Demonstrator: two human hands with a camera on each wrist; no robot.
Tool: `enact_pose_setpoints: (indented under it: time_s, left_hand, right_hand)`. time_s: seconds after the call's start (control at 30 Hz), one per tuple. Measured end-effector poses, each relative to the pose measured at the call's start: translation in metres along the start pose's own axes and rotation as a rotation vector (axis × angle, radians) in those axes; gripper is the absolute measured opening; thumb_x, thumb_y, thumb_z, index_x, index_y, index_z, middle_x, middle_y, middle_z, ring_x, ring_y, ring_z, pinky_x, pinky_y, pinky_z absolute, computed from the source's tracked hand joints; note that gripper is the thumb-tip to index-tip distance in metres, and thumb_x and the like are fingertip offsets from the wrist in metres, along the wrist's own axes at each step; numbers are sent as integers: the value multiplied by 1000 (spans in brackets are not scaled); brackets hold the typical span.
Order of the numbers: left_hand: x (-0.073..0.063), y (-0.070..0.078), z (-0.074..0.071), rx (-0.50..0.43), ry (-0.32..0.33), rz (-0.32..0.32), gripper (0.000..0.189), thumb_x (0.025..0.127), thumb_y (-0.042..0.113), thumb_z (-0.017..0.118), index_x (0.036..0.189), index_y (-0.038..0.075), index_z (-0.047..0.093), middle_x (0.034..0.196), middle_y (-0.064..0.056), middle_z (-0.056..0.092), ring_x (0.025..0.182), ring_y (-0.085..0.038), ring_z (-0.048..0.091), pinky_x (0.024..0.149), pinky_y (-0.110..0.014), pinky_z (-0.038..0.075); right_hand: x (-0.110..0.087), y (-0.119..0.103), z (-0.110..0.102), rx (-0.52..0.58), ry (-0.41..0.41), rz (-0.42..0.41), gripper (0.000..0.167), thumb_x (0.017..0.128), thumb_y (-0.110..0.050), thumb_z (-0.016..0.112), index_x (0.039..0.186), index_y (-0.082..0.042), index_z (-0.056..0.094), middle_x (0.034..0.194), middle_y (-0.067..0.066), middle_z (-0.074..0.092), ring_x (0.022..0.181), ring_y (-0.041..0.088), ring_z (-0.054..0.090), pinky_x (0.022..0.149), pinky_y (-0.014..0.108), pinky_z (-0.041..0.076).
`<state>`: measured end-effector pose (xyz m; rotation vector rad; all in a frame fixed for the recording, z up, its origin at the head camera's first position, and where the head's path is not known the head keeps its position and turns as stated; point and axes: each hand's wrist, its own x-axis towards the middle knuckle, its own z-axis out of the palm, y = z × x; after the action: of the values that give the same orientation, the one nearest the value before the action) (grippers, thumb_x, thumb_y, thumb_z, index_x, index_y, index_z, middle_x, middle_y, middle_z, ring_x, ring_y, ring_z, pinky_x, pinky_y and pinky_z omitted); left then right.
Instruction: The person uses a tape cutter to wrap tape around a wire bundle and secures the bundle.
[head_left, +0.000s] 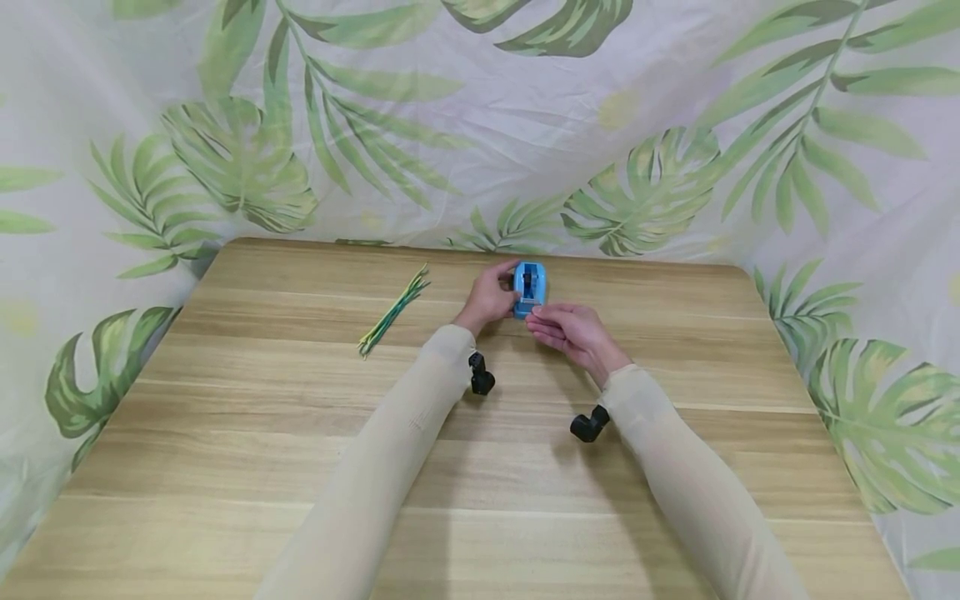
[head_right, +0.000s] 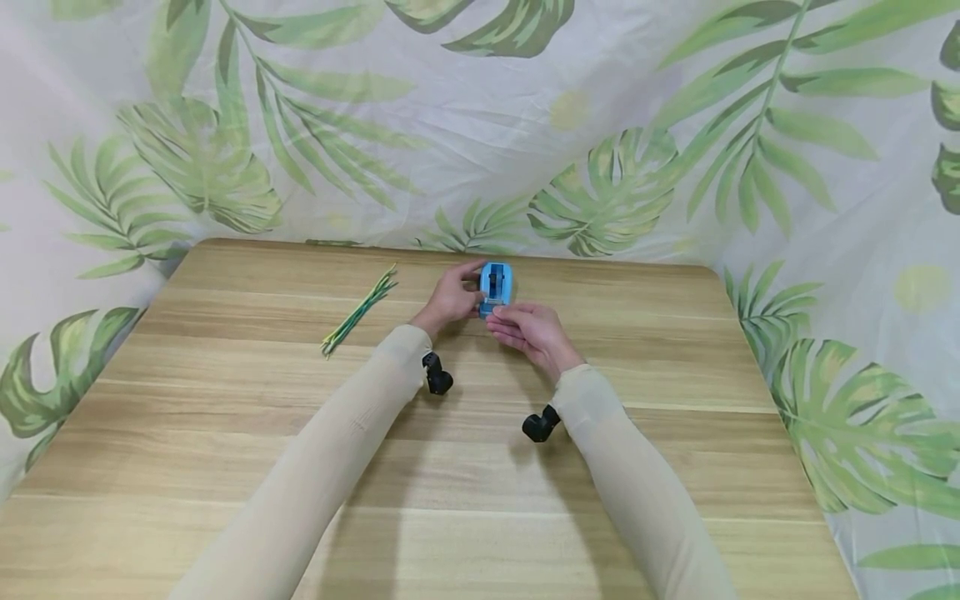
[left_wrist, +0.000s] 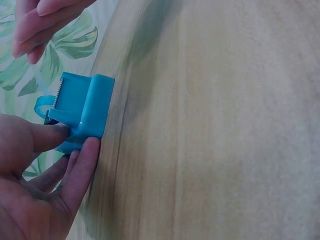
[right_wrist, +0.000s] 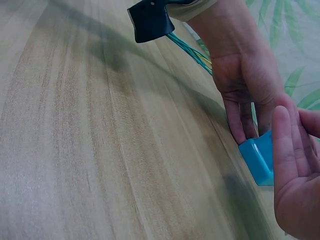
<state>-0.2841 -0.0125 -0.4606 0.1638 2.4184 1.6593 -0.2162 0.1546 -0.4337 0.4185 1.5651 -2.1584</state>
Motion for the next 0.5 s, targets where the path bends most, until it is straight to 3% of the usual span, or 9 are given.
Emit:
enact_pose_setpoints:
  time_s: [0.3, 0.5]
  left_hand:
    - [0, -1, 1, 9, 8, 7, 63, 95, -6, 62, 152, 14, 45, 142, -19, 52, 110, -31, 60, 67, -32, 60]
    - [0, -1, 1, 11, 12, 9, 63, 95, -6, 63, 152, 14, 46, 141, -19, 52, 108, -30, 60, 67, -33, 60]
  right_hand:
    - [-2, 2, -1, -1, 1, 5, 36, 102, -5, 59, 134, 8, 52, 89, 8, 75, 84, 17, 73, 105, 42, 44]
    - [-4, 3, 0, -5, -6, -5, 35, 102, -5, 58, 133, 9, 53, 90, 8, 75, 84, 16, 73, 103, 41, 46]
